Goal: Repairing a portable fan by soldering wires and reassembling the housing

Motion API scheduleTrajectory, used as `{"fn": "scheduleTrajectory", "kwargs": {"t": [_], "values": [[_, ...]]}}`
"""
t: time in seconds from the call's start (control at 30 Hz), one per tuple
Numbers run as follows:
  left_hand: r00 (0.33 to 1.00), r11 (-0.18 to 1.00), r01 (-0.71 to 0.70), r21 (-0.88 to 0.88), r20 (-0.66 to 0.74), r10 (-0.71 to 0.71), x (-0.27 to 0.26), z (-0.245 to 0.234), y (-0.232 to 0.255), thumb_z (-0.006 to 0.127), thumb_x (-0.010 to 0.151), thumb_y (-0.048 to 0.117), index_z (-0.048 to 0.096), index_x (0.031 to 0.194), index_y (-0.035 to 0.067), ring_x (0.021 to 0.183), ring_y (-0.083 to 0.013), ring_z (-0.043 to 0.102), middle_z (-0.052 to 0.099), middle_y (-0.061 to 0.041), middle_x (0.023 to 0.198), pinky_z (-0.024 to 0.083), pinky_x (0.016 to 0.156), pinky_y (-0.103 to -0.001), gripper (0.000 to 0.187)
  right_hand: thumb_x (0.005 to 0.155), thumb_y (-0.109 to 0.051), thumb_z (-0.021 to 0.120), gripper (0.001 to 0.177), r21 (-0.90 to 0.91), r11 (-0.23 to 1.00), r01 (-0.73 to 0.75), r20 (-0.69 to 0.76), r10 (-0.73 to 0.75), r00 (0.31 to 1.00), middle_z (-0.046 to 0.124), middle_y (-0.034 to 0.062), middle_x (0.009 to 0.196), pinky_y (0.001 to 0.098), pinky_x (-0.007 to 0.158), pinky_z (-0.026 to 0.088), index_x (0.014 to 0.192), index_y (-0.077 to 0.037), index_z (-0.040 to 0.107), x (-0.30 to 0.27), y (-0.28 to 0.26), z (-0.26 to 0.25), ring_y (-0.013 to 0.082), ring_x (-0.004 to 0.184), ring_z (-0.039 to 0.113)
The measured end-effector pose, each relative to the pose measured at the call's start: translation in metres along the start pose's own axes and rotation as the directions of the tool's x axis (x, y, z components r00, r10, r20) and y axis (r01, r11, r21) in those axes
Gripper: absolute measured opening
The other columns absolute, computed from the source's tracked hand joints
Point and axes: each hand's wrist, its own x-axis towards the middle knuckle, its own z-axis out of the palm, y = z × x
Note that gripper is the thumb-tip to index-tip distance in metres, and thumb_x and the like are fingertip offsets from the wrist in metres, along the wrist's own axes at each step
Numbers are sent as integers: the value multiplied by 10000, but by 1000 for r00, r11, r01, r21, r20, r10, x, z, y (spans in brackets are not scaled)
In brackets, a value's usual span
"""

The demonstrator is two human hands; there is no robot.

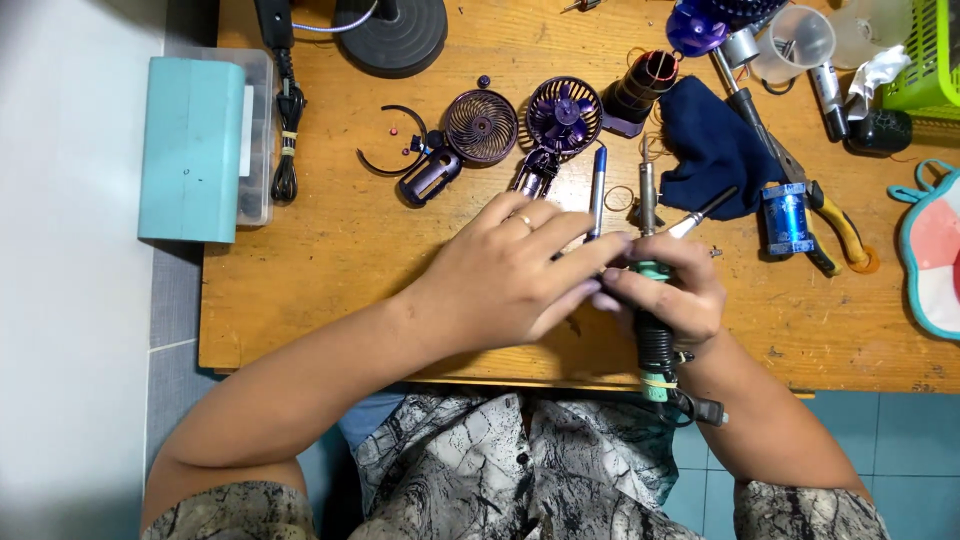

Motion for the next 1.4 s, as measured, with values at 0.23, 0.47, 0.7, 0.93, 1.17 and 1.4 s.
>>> {"fn": "scheduleTrajectory", "kwargs": {"t": [0.23, 0.47, 0.7, 0.93, 1.17, 1.4], "values": [[999, 994, -52, 95, 0, 52, -21, 15, -9, 669, 1151, 270, 737, 1349, 131, 981, -287, 678, 713, -30, 1060, 515, 833, -436, 252, 1030, -190, 879, 220, 8, 1000, 18, 48, -19, 999, 659, 249, 1201, 415, 879, 617, 1126, 4, 840, 6, -4, 4, 320, 974, 715], [997, 956, -51, 288, -33, 63, -15, 3, -19, 708, 1089, 188, 750, 1214, 219, 1060, -287, 681, 709, -25, 1084, 546, 1086, -550, 136, 1059, -668, 651, 730, -72, 997, -18, -99, 10, 995, 581, 277, 1257, 467, 925, 649, 1224, 36, 752, 7, 9, -6, 379, 1087, 678], [978, 932, -137, 336, -102, 180, -19, 5, -10, 788, 1128, 290, 797, 1384, 364, 1270, -174, 563, 577, 58, 1430, 315, 1097, -452, 266, 1017, -788, 562, 991, -320, 934, -158, -50, 150, 987, 645, 277, 1089, 506, 879, 598, 1586, 18, 656, 2, -7, -21, 378, 948, 679], [980, 963, -159, 216, -85, 181, -13, -10, 0, 603, 1197, 130, 833, 1366, 165, 781, -216, 664, 729, -35, 896, 507, 834, -401, 288, 1106, -403, 804, 592, 115, 802, -586, -155, 597, 787, 759, 190, 1260, 354, 965, 684, 1529, -23, 638, -17, -39, -4, 254, 997, 822], [986, 965, -146, 217, -54, 161, -7, 8, 24, 547, 1233, 249, 819, 1331, 134, 1153, -299, 809, 823, -141, 1152, 607, 1014, -450, 311, 1142, -412, 710, 523, 211, 862, -462, -414, 507, 756, 654, 152, 1268, 321, 993, 585, 1520, -70, 593, -67, -88, 42, 230, 1033, 697], [993, 970, -40, 240, -100, 65, 6, 27, 49, 515, 1242, 154, 795, 1316, 65, 1038, -252, 787, 808, -115, 1071, 634, 1003, -399, 302, 1016, -167, 781, 609, 252, 688, -681, -226, 726, 650, 623, 214, 1455, 372, 1221, 540, 1552, -70, 511, -72, -113, 16, 241, 1273, 661]]}}
